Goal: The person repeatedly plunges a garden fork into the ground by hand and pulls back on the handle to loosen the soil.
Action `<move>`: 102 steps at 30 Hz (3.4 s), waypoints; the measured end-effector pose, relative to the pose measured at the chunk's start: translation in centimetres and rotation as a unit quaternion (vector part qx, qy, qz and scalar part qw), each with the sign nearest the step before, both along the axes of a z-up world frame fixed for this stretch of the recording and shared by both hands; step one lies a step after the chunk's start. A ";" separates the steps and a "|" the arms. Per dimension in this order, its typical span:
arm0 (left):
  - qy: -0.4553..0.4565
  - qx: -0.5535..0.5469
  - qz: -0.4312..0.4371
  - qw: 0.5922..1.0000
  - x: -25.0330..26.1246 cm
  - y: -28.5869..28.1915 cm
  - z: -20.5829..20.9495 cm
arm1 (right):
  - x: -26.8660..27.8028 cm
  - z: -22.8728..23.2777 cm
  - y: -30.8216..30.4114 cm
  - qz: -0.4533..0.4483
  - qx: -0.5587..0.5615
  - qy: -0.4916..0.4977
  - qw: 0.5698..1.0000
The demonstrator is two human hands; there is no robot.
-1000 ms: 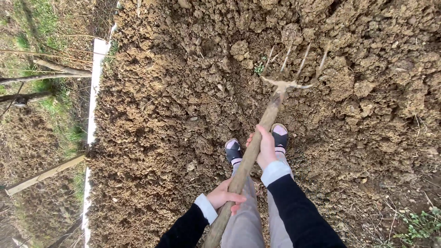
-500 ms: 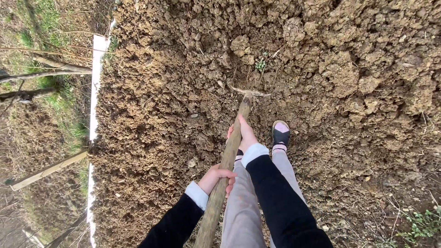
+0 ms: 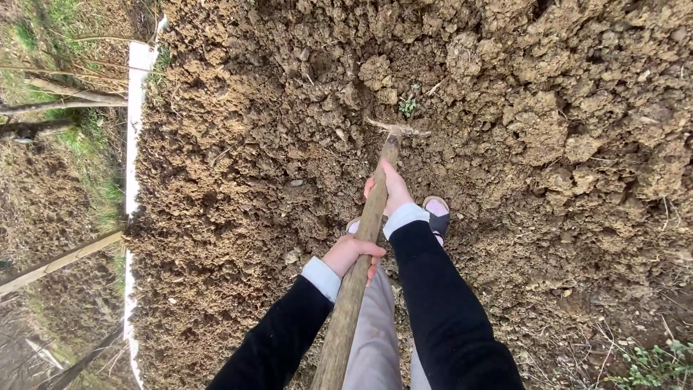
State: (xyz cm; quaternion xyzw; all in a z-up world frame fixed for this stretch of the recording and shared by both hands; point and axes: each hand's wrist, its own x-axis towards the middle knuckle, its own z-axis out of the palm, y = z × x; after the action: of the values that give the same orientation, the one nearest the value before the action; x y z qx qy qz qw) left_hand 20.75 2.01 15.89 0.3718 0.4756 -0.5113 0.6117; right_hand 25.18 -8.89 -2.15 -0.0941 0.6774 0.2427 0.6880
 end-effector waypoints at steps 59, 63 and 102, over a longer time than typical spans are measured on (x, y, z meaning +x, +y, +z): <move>-0.087 0.183 -0.466 0.861 -17.4 -4.2 -21.9 | -8.6 -19.4 -3.4 0.330 -0.170 -0.159 0.915; -0.115 0.199 -0.478 0.848 -17.3 -3.9 -20.9 | -9.4 -19.8 -3.3 0.324 -0.173 -0.153 0.917; -0.008 -0.291 0.203 0.935 -12.1 -2.6 1.9 | -1.6 18.4 -4.1 0.485 -0.351 -0.110 0.793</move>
State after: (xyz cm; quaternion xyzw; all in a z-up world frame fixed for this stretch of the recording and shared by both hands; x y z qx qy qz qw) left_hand 8.69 -0.62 17.78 0.0772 0.3665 -0.4889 0.7878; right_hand 23.61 -12.95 16.27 -0.6716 0.5014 0.2777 0.4695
